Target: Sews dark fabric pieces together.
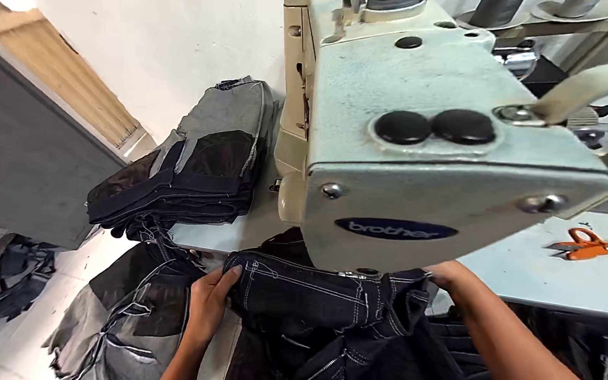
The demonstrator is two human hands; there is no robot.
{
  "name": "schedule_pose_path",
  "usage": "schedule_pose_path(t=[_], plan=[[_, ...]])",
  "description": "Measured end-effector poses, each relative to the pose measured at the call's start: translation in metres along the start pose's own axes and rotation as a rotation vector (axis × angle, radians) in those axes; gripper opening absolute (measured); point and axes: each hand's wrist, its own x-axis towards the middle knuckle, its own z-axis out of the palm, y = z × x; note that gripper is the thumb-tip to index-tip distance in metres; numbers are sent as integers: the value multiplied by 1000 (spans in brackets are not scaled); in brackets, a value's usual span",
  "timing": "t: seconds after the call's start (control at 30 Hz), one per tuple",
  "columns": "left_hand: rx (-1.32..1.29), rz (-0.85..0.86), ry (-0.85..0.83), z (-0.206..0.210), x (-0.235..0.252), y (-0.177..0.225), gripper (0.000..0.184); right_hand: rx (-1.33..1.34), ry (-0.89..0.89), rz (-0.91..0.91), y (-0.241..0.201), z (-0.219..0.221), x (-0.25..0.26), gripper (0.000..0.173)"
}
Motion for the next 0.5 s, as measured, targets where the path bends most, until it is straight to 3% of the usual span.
schedule_pose_path(t=[0.03,0.07,0.13,0.2,0.3,0.4,0.5], plan=[[-9,5,-3,-2,1,3,26,-126,72,-99,-4,-2,-6,13],[-23,14,-7,-4,1,5,25,-239,128,-182,-13,-3,-12,11],[-46,31,-12,-8,1,6,24,-359,172,-310,-32,2,-24,45],[-71,29,-23,-9,0,3,24,-482,200,-440,-42,25,-30,55],[-77,6,-43,-10,1,2,24,-590,398,-546,-36,52,-24,32],[-84,10,-75,-14,-1,2,24,-604,465,-380,-28,52,-19,22],[-89,25,-88,-11,-6,7,23,-462,315,27,-25,44,-17,22]])
